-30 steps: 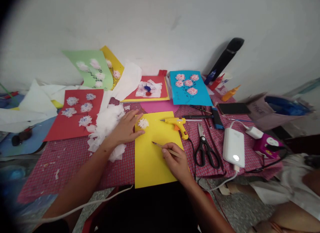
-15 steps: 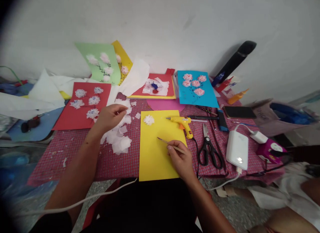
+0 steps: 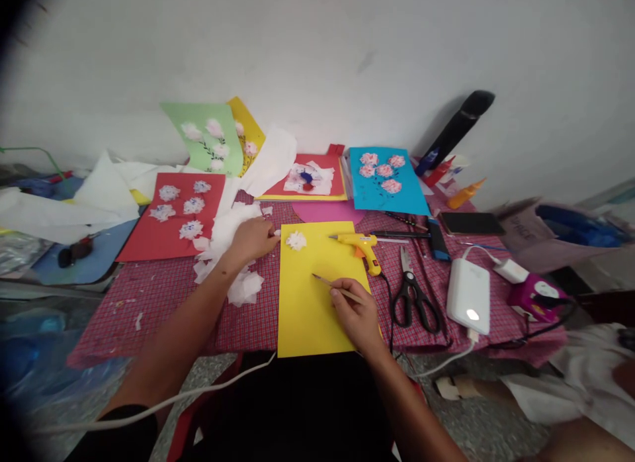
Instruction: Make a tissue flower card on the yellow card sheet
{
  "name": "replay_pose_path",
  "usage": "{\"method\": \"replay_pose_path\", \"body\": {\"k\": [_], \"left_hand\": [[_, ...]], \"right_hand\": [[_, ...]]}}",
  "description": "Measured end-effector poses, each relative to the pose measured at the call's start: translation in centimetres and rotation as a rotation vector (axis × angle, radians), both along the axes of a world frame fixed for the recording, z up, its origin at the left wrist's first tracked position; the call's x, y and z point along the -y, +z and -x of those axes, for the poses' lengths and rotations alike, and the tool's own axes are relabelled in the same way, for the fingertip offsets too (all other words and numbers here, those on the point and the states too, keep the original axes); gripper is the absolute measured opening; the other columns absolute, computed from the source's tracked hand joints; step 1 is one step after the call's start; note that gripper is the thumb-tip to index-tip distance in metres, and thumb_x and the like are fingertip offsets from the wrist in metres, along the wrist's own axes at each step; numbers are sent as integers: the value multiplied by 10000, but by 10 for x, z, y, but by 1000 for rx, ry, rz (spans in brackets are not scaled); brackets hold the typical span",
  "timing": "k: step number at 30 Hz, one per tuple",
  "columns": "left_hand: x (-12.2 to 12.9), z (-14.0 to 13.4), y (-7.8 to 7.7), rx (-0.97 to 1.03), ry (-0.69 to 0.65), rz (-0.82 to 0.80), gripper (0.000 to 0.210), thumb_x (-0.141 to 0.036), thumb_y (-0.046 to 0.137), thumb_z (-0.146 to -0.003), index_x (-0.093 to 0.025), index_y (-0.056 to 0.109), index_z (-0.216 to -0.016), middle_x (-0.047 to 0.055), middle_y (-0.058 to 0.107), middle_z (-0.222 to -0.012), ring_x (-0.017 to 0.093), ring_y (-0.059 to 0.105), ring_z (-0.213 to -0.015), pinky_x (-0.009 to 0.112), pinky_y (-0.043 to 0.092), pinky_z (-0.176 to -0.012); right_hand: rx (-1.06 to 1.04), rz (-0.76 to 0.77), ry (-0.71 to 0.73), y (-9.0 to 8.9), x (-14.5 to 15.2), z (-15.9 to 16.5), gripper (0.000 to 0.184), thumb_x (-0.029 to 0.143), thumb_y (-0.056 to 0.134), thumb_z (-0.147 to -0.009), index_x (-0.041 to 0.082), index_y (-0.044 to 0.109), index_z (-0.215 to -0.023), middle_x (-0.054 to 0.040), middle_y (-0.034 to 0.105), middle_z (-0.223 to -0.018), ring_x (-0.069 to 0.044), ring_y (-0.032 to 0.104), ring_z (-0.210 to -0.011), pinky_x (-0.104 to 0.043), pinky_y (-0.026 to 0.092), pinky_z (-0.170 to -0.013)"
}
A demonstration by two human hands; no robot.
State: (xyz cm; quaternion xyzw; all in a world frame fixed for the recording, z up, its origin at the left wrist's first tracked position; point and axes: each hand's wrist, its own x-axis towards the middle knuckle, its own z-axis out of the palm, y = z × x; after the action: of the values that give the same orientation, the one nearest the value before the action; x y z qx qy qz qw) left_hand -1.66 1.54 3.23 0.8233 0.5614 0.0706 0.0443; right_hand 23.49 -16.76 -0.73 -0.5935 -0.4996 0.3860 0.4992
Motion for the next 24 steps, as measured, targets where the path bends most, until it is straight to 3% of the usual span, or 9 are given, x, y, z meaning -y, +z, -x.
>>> {"method": "replay_pose_path", "body": {"k": [5,10,14,17,24], "left_hand": [[-4,6,-6,151,6,56,198,-283,584,-886,-184,680,-744,115,701,-854,276,645,-839,379,461,-752],[7,11,3,436,66,117,115,-245,627,-839,-190,620,-739,40,672,-782,187,589,-735,320,442,-696],[19,6,11,842,82,340,149,-292,676,-805,-192,584,-745,-20,604,-693,123,513,-607,259,392,-584],[25,-2,9,1051,50,517,183,-310,728,-760,-185,600,-801,-28,612,-724,107,534,-624,239,402,-592],[30,-12,-2,1132,-37,697,215,-318,739,-784,-163,699,-928,20,703,-873,126,618,-748,259,471,-704]], "right_hand": [[-4,0,1,2,-1,1,173,372,701,-901,206,698,-950,3,654,-719,-161,616,-648,-267,489,-604],[-15,-22,-29,12,0,2,167,374,701,-894,211,703,-928,-1,664,-709,-158,616,-620,-265,496,-575],[81,-99,33,37,-4,5,157,339,648,-943,231,737,-1014,-48,742,-885,-192,686,-756,-322,560,-707],[187,-225,94,53,-14,12,176,280,631,-958,261,738,-1096,-56,762,-1003,-219,713,-891,-370,569,-832],[206,-282,158,52,-33,29,187,241,603,-967,268,724,-1108,-55,771,-1039,-229,719,-964,-381,568,-871]]}}
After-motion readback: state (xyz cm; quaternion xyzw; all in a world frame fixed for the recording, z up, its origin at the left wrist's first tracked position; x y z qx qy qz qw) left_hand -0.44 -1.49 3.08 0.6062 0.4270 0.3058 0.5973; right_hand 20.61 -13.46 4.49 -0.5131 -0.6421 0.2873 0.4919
